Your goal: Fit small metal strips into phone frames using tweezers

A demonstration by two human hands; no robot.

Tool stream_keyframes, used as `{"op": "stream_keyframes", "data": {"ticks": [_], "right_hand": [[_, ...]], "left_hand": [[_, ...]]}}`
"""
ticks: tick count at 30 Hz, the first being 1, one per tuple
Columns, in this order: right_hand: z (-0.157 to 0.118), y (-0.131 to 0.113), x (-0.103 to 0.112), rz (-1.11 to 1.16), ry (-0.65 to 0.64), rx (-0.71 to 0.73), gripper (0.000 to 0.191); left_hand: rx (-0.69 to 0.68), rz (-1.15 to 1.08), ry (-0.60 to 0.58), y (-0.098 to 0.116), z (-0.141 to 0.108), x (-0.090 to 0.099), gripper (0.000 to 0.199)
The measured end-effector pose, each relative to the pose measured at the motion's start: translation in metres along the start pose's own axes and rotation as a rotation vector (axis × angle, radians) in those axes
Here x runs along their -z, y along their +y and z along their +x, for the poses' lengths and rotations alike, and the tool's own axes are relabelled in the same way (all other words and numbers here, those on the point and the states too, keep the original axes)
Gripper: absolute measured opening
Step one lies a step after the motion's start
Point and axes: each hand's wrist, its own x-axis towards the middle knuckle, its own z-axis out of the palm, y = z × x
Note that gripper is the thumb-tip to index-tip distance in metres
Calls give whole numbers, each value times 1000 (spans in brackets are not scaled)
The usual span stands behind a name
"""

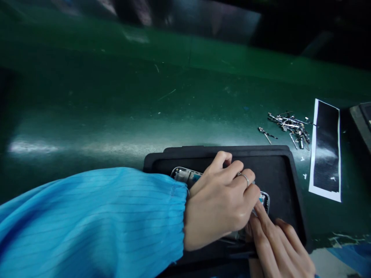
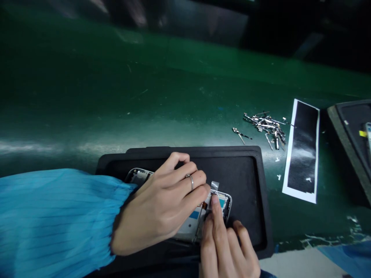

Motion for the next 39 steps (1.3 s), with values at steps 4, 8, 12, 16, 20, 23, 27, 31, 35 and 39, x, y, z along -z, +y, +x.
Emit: {"op": "stream_keyframes", "data": {"ticks": [4, 8, 12, 16, 20, 23, 27, 31, 35, 39], "right_hand": [[-3, 2, -2, -11, -3, 3, 24], [-4, 2, -1, 8, -22, -54, 23], [-5, 4, -1, 76, -15, -71, 22], [-4, -1, -1, 106, 10, -127, 28], [1, -9, 0, 67, 29, -249, 34], [5, -9, 0, 49, 29, -194, 33], [6, -6, 0, 14, 46, -152, 30], [4, -7, -1, 34, 72, -185, 26], [5, -8, -1, 28, 56, -180, 26], [8, -8, 0, 11, 47, -190, 27]], "left_hand": [[3, 6, 2, -1, 1, -1, 32], [-13, 4, -8, -1, 2, -1, 31], [-19, 14, -4, -1, 2, -1, 29], [-20, 20, 15, -1, 2, -1, 28], [-39, 40, 33, 0, 2, -3, 28], [-46, 53, 41, -1, 2, -4, 29], [-56, 53, 31, -3, 2, -4, 28], [-61, 57, 45, -3, 2, -2, 28], [-51, 49, 37, -1, 2, 0, 28], [-56, 64, 30, 0, 1, 0, 31]]}}
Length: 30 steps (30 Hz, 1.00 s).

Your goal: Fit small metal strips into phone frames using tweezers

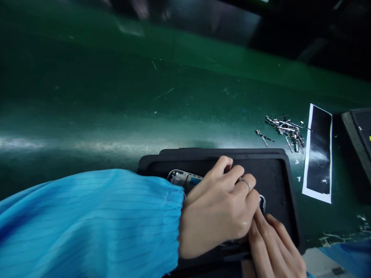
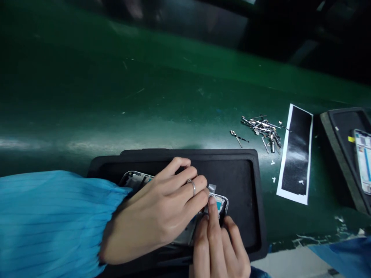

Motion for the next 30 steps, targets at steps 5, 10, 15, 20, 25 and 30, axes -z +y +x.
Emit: {"op": "stream_keyframes", "data": {"ticks": [5, 10, 15, 20, 25, 30], "right_hand": [[3, 1, 1, 43, 6, -3, 26], [2, 2, 0, 44, 49, -36, 28], [-1, 1, -3, 40, 50, -27, 26], [-1, -3, -5, 50, 92, -76, 26], [0, -6, -5, 108, 95, -84, 15], [-1, -2, -5, 132, 74, -43, 14]], "left_hand": [[-75, 31, 36, 1, -1, 0, 31], [-163, 29, 45, -4, -4, 4, 35], [-183, 16, 113, -6, -10, 3, 39], [-124, 22, 112, -4, -9, 5, 39], [32, -33, -23, -8, -2, 7, 30], [129, -167, -89, -11, -1, 7, 24]]}}
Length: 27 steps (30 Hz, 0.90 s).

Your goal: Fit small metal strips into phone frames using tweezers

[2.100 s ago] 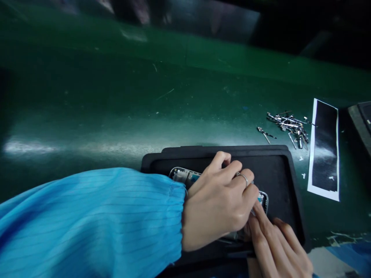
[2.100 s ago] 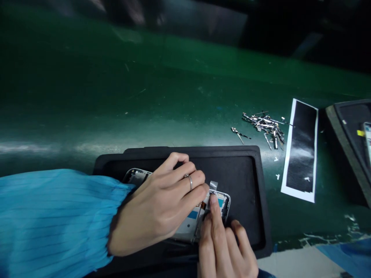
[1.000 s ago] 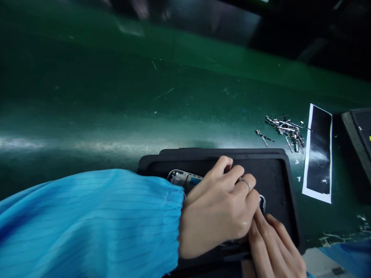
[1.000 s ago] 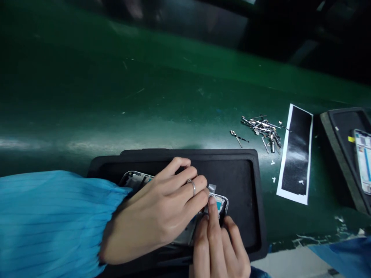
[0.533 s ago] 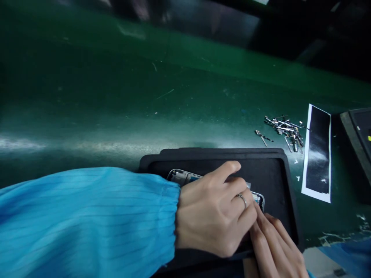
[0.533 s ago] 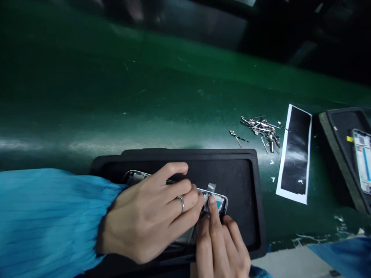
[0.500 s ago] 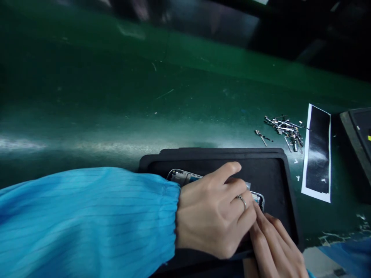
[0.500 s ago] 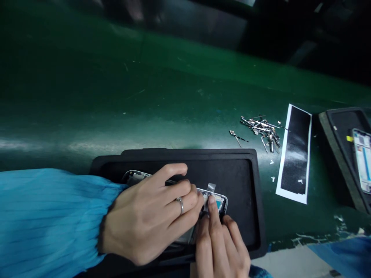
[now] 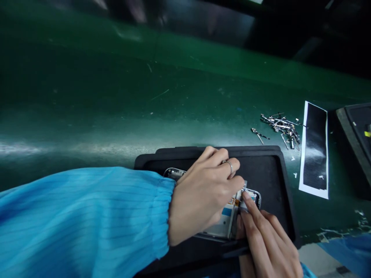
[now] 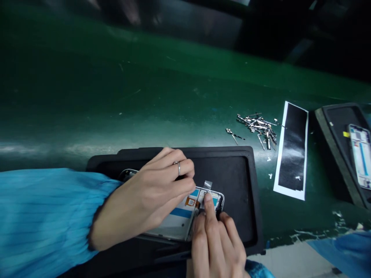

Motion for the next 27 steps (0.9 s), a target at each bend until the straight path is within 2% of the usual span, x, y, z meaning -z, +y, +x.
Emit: {"op": "stream_keyframes", "data": {"ticks": [5, 11, 17, 22, 27], "right_hand": [[-1, 0, -1, 12, -5, -36, 18], [2, -2, -3, 11, 6, -31, 21], [1, 1, -1, 61, -36, -52, 21], [2, 3, 1, 51, -3, -48, 20], [3, 1, 0, 46, -53, -45, 19]], "left_hand": [[1, 21, -8, 0, 1, 3, 23], [-38, 80, -78, -2, 11, 5, 19], [-69, 66, -162, -4, 18, 10, 17], [-72, 21, -136, -6, 18, 9, 18], [-71, -16, -130, -8, 17, 7, 19]]}}
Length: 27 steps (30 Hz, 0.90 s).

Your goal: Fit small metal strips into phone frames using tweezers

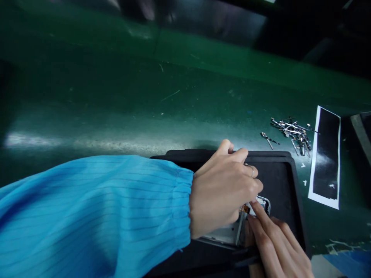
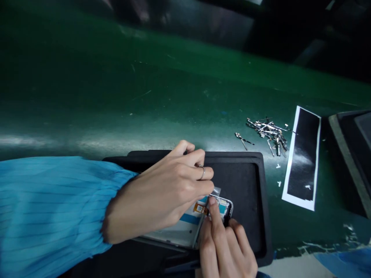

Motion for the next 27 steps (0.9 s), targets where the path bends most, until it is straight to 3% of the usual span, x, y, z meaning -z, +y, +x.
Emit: {"op": "stream_keyframes", "data": {"ticks": [5, 10, 20, 23, 25, 27], "right_hand": [[-1, -2, -1, -46, 32, -16, 20], [-3, -1, 0, -6, -23, -22, 22], [2, -4, 2, -97, 4, 6, 22], [3, -6, 2, -110, 7, 27, 32], [5, -7, 1, -105, 15, 38, 29], [7, -8, -1, -104, 11, 38, 24]], "left_hand": [[-11, -4, -93, -1, 2, 7, 17], [6, 12, -235, -3, 7, 15, 19], [-18, 68, -61, 1, 4, 5, 16], [2, 30, -197, 0, 9, 12, 17], [40, 14, -289, -2, 12, 20, 21], [87, 35, -305, -4, 11, 29, 22]]}}
